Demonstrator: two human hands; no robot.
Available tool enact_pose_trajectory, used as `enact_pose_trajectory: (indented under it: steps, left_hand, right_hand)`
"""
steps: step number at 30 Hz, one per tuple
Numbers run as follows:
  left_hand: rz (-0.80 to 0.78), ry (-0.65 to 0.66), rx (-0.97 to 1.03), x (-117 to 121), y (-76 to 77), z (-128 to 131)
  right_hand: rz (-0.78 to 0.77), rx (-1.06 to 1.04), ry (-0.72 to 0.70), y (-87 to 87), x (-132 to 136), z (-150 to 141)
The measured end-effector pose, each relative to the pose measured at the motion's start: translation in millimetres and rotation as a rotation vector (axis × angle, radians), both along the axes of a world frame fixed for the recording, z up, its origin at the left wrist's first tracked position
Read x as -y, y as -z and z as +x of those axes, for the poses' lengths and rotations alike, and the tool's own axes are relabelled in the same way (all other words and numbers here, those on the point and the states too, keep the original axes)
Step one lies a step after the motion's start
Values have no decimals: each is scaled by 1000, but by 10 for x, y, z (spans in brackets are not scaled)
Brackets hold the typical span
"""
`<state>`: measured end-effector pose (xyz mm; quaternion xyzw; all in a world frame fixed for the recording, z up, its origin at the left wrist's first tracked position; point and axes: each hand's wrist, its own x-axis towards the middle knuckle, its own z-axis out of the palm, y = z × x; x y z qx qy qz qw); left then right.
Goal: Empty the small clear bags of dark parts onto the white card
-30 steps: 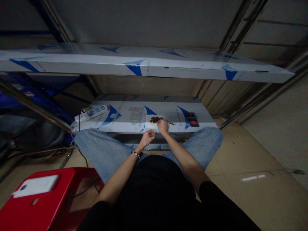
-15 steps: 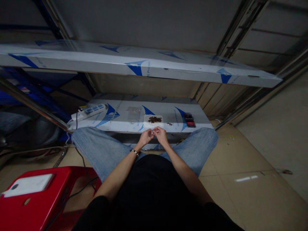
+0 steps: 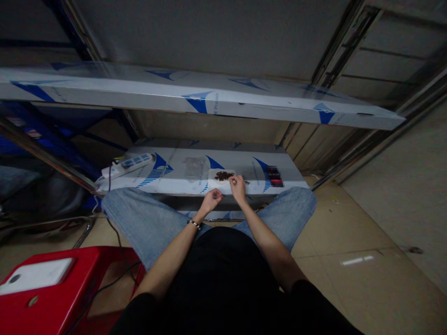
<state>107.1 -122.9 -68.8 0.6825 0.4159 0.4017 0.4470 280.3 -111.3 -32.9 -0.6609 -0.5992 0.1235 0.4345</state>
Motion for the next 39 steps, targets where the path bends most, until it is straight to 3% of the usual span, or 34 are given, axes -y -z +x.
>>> enact_pose_trajectory:
  steps: [4, 9, 17, 29, 34, 39]
  left_hand:
    - [-10, 0, 17, 6, 1, -21]
    - [-14, 5, 23, 31, -46, -34]
    - [-52, 18, 56, 61, -78, -30]
    - [-87, 25, 59, 81, -64, -36]
    - [-124, 16, 81, 73, -64, -32]
    - [-312, 0, 229, 78, -118, -45]
  right_hand:
    - [-178, 141, 48, -20, -352, 44]
    - [-325, 260, 88, 49, -530, -61]
    - [-325, 292, 95, 143, -565, -82]
    - [-347, 234, 66, 151, -550, -8]
    - [-231, 168, 99, 71, -463, 18]
    - [5, -120, 83, 141, -5, -100]
